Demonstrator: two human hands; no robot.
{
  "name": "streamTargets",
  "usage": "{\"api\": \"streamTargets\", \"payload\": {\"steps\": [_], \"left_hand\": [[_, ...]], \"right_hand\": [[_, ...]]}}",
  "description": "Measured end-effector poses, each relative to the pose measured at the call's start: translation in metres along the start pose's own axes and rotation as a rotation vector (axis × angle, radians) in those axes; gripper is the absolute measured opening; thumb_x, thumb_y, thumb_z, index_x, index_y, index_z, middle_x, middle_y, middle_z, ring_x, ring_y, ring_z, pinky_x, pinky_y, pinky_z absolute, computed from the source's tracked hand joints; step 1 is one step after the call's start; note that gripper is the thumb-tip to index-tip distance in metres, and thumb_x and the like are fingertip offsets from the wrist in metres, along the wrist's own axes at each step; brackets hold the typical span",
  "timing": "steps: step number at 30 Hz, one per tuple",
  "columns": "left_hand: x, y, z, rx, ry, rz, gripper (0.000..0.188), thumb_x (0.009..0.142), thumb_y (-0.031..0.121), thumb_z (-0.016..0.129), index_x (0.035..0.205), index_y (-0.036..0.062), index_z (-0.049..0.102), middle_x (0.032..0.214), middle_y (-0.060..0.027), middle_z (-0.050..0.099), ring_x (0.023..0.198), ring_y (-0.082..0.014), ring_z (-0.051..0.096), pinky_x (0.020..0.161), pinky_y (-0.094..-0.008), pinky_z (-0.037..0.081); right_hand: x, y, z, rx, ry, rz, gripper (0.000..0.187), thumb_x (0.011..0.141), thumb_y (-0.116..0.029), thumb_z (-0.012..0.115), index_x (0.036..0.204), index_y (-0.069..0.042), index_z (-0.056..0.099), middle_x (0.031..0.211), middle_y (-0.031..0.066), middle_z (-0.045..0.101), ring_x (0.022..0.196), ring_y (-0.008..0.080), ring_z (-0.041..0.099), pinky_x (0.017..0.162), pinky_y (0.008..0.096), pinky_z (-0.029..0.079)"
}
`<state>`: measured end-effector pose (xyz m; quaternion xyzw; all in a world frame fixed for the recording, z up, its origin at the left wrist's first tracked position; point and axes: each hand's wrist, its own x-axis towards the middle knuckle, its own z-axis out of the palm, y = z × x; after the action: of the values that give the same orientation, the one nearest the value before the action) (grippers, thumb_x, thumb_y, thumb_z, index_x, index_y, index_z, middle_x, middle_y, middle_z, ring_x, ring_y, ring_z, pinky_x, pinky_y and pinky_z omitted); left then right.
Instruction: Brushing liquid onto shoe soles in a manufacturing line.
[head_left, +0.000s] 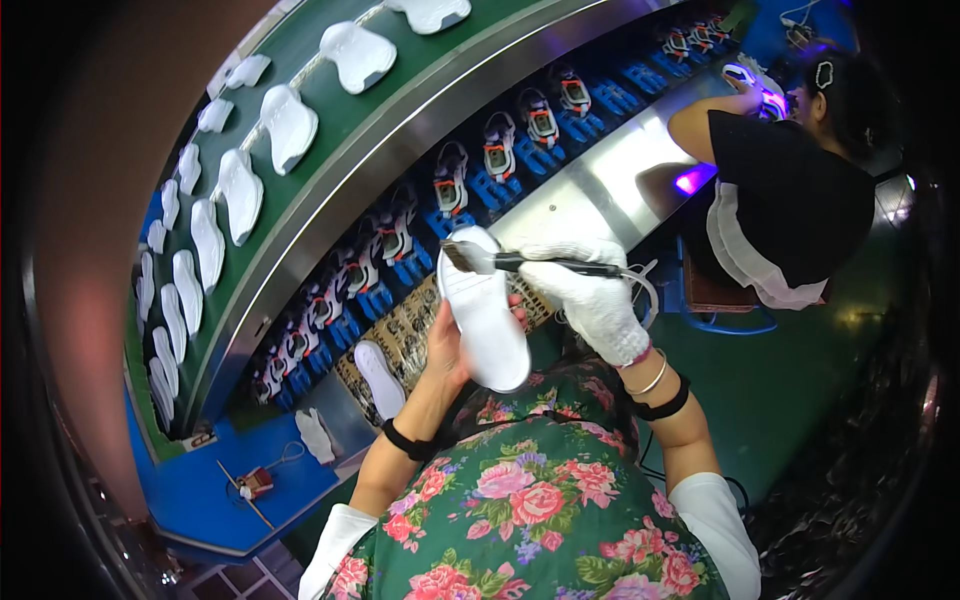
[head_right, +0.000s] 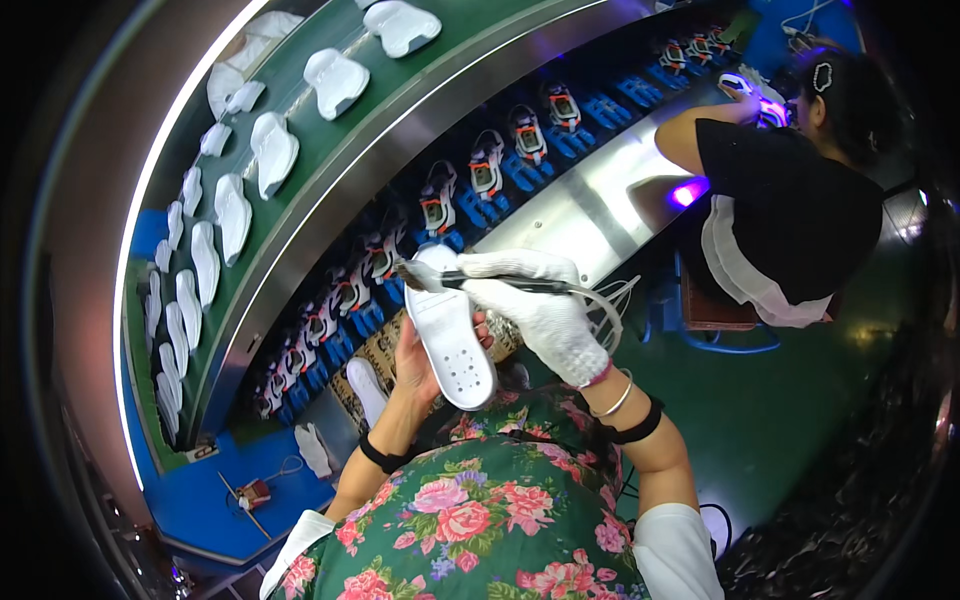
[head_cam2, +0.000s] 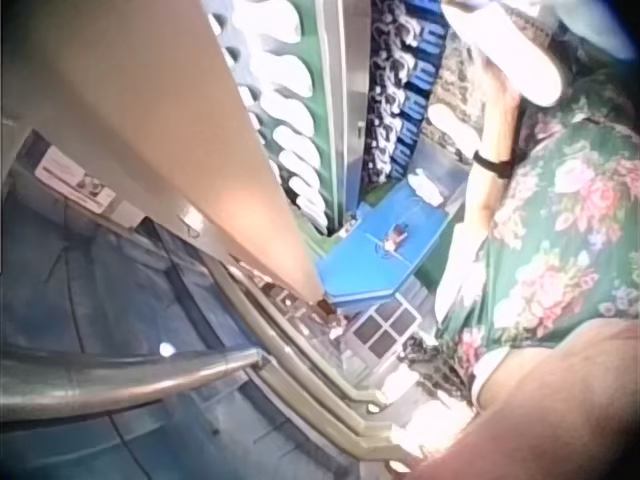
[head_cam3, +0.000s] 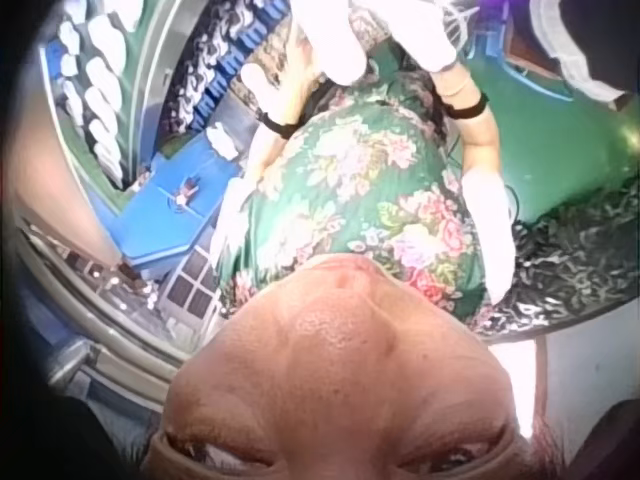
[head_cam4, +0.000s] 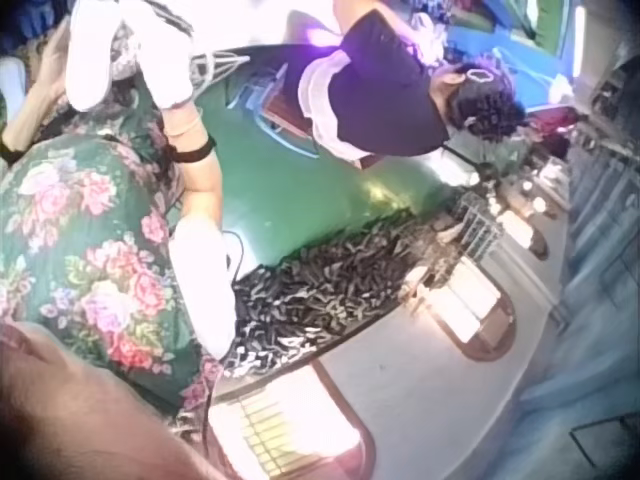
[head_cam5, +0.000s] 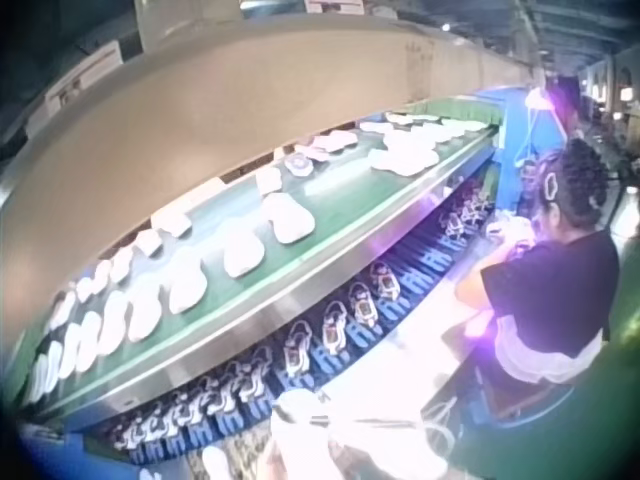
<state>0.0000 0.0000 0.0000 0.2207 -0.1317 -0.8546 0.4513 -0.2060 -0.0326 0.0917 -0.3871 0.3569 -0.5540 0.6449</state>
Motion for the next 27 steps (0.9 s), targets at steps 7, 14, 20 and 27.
{"api": "streamTargets", "payload": {"steps": [7,14,20,27], "left_hand": [[0.0,0.012,0.022,-0.385,-0.016,0.059,0.098,0.086,0.083,0.035,0.139,0.0014,0.051,0.135,-0.0143,0.06,0.123,-0.0314,0.057,0.109,-0.0459,0.041],[0.005,0.005,0.042,-0.263,0.004,0.255,0.094,0.091,0.081,0.025,0.15,0.0085,0.037,0.147,-0.0098,0.048,0.132,-0.0282,0.049,0.113,-0.0433,0.036],[0.006,-0.001,0.022,-0.441,-0.281,0.219,0.093,0.091,0.081,0.023,0.151,0.0117,0.035,0.146,-0.0106,0.047,0.132,-0.0282,0.049,0.112,-0.0433,0.039],[0.011,0.006,0.043,0.019,0.132,0.28,0.088,0.093,0.077,0.029,0.15,0.0101,0.036,0.144,-0.0123,0.049,0.129,-0.0275,0.051,0.111,-0.0415,0.04]], "right_hand": [[0.005,-0.001,0.029,-0.584,-0.087,-0.478,0.023,0.076,-0.002,0.078,0.1,0.0,0.075,0.094,0.0129,0.074,0.082,0.0185,0.071,0.075,0.0299,0.057],[0.015,-0.005,0.04,-0.846,-0.096,-0.728,0.025,0.075,-0.001,0.074,0.099,-0.001,0.075,0.1,0.0134,0.075,0.086,0.0237,0.071,0.081,0.0332,0.056],[-0.009,0.009,0.051,-1.031,-0.23,-0.925,0.026,0.075,-0.008,0.076,0.101,-0.007,0.077,0.097,0.0104,0.074,0.088,0.026,0.072,0.08,0.0371,0.056],[0.006,0.005,0.032,-0.773,-0.083,-0.755,0.026,0.074,-0.006,0.076,0.1,-0.007,0.077,0.096,0.0127,0.074,0.086,0.0246,0.072,0.079,0.0362,0.056]]}}
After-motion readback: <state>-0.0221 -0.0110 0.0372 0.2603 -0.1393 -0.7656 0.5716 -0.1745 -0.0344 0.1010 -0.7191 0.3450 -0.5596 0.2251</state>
